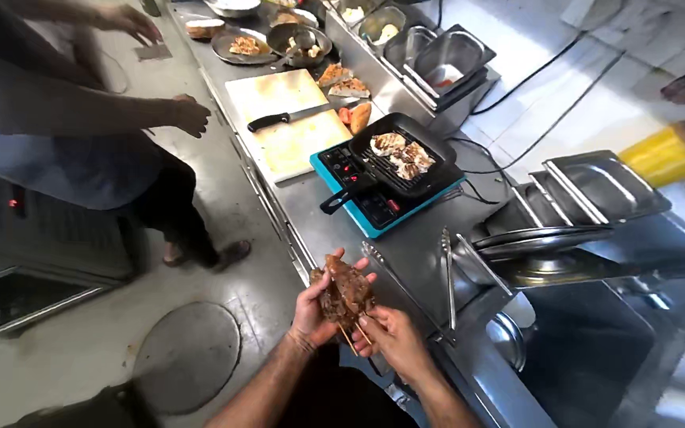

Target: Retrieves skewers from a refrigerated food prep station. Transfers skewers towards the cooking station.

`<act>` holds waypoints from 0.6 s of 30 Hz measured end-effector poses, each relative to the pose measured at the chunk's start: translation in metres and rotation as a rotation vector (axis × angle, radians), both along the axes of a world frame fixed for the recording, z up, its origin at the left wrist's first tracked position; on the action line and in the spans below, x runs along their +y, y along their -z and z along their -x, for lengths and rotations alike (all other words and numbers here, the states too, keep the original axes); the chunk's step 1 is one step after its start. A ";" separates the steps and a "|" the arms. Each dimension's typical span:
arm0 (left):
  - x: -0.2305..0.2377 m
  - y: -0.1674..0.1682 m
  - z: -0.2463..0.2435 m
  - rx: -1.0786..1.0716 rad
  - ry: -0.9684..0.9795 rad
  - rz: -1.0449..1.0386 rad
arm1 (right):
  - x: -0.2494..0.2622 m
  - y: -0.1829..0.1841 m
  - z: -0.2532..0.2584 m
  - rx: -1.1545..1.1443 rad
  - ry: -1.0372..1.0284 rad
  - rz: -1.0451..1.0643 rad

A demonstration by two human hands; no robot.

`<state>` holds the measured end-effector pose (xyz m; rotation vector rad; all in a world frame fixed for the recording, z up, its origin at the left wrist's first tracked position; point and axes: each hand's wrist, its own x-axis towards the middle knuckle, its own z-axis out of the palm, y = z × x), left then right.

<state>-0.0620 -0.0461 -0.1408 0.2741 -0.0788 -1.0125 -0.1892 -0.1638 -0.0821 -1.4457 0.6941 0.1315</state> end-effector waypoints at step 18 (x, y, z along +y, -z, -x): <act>-0.107 -0.023 -0.026 -0.093 0.087 -0.432 | -0.012 0.007 -0.039 0.072 0.479 -0.065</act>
